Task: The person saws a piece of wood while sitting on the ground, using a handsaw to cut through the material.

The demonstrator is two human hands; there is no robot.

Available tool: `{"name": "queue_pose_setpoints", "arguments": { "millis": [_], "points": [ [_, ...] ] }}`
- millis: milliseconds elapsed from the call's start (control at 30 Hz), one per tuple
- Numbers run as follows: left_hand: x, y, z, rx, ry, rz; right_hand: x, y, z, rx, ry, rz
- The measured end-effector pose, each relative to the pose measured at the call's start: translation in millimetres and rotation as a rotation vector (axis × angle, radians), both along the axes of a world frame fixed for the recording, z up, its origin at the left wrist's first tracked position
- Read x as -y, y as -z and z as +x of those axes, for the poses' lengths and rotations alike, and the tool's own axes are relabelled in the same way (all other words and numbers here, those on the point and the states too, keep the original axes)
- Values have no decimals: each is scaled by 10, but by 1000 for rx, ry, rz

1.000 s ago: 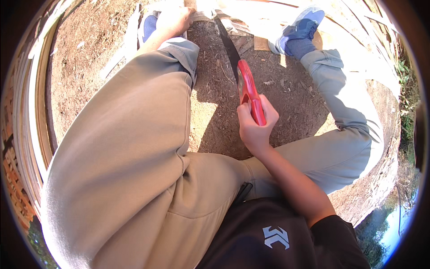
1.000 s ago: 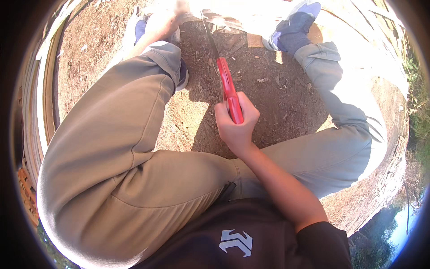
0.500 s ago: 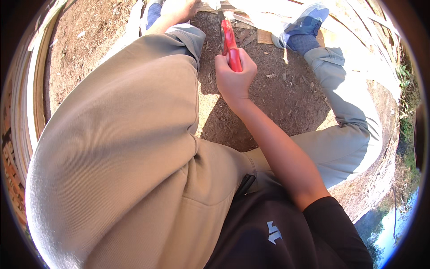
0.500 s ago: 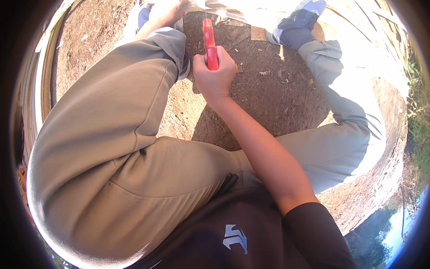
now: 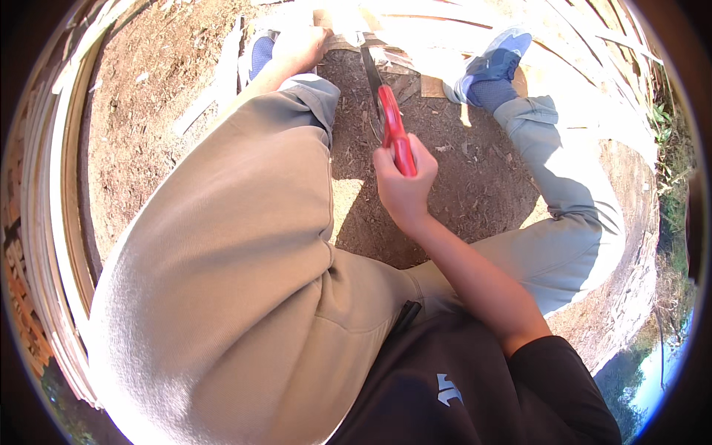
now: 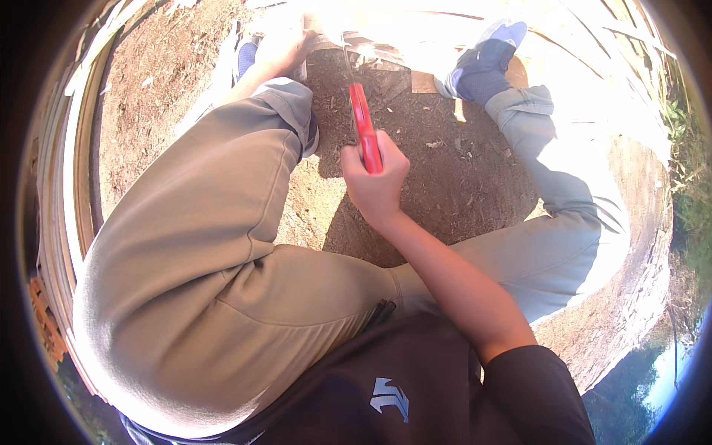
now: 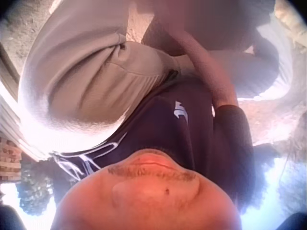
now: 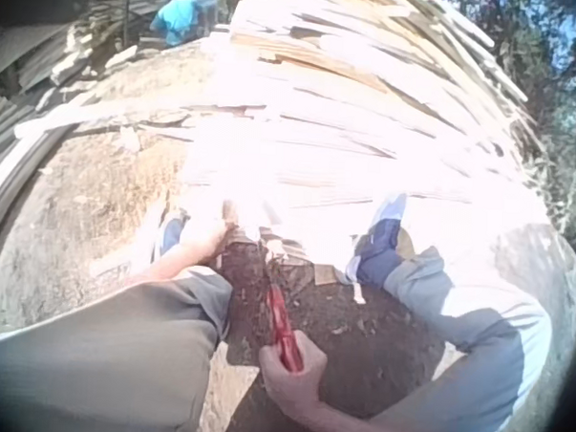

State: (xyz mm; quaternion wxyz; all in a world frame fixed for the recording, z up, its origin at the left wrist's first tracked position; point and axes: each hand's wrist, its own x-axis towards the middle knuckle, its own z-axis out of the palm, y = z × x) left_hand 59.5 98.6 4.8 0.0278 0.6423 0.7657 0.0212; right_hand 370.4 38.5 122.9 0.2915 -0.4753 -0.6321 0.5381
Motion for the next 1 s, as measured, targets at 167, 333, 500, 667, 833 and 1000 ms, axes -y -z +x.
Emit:
{"name": "queue_pose_setpoints", "arguments": {
  "millis": [167,333,500,667,833,1000],
  "points": [
    [-3,-136,21,52,-59,-75,7,-116,216,45,-54,-12],
    [-82,-62,24,61,1,-94,-310,182,-324,54,16,11],
    [70,-50,-10,-29,-43,-4,32,-84,360,7,-79,29],
    [-118,-108,35,43,-1,-129,-369,278,-467,28,38,64],
    [72,2,-35,33,-9,-42,14,-150,262,-105,58,-136],
    [-104,-123,-76,62,84,-97,-408,195,-346,-8,50,33]
  ]
}}
